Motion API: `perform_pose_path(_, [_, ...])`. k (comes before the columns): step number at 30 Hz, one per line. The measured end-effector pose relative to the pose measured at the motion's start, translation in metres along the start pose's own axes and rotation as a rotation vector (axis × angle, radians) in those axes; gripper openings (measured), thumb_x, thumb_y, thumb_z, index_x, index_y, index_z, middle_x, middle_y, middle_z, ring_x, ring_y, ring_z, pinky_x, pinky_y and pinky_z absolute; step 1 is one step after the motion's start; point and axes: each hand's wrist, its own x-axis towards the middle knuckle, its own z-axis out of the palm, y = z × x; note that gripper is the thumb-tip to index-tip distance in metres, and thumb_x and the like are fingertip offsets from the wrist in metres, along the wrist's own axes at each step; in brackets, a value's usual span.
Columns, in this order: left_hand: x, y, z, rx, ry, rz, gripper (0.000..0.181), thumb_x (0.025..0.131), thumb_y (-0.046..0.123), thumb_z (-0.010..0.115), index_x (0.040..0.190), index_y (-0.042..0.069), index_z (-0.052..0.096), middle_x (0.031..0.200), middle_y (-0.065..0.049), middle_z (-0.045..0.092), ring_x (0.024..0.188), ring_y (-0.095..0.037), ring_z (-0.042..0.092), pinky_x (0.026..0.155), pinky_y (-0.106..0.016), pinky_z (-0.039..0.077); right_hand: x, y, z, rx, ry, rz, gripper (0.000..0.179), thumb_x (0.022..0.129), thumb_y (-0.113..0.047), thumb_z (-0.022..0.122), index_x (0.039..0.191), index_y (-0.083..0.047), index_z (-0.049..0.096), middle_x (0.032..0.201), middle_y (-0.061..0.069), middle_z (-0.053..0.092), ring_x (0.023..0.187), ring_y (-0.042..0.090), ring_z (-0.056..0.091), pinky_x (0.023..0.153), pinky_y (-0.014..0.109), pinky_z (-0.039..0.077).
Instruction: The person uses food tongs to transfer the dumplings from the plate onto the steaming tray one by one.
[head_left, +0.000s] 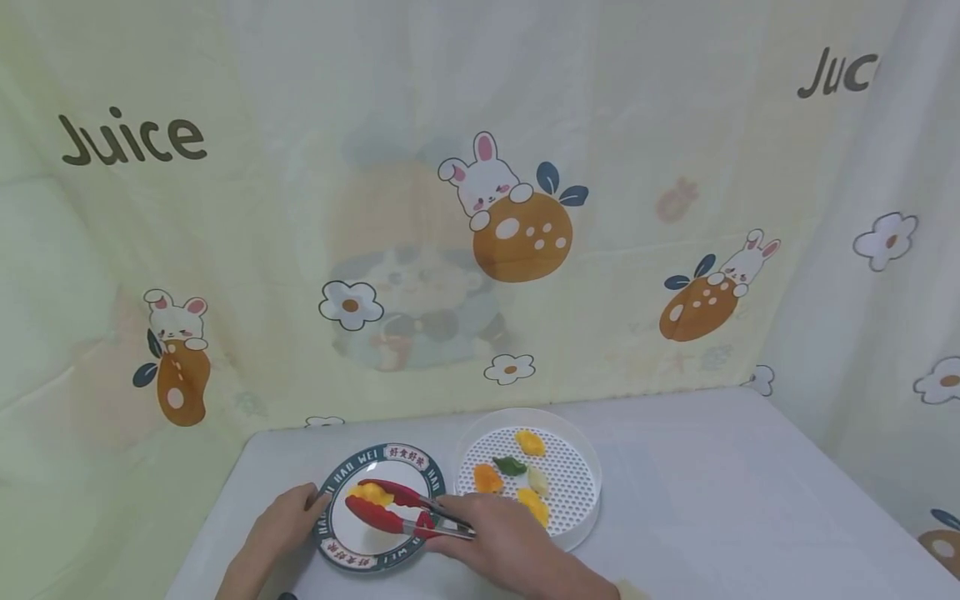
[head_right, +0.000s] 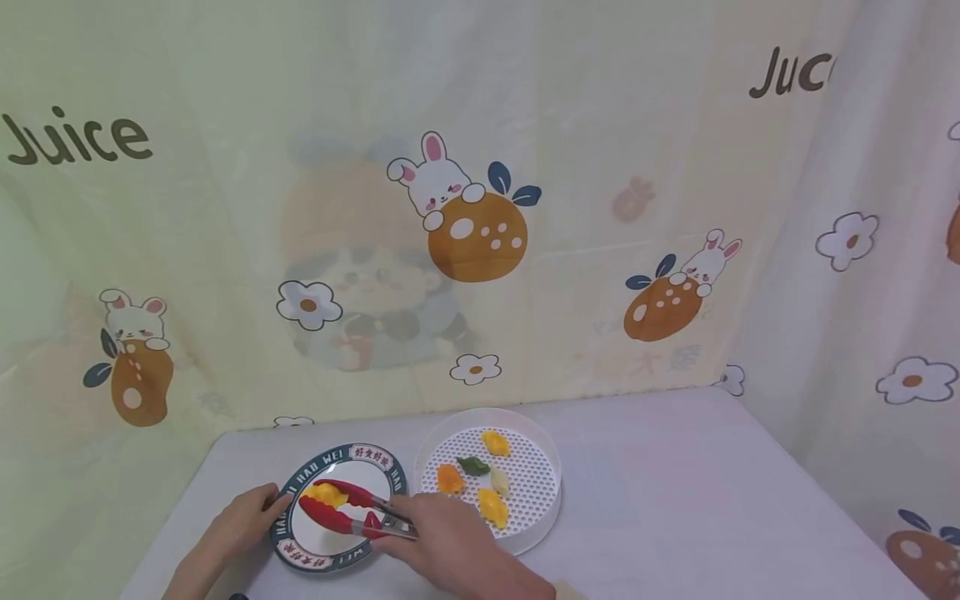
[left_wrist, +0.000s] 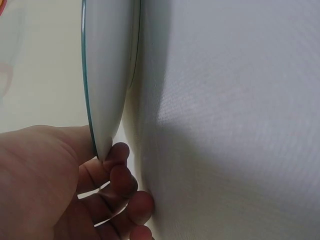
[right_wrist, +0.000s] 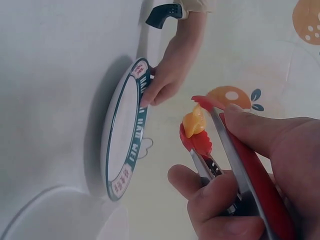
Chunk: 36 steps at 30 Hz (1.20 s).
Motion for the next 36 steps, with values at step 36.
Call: perform_pose_path(36, [-0.003,-0.002,0.001,-0.009,0.03,0.039,0.026,0.103,0.029,0.053,0.088,0.008,0.058,0.073,-0.003,0.054,0.068,-0.016,0.051,0.061,-0.031,0.045,-0.044,0.108,-0.055,-0.171,0.211,0.285,0.07,0.076,-0.067,0.073,0.132,-0.026,0.066,0.12,0.0,0.071,0.092,0.018,0.058,0.08,0.043,0.052])
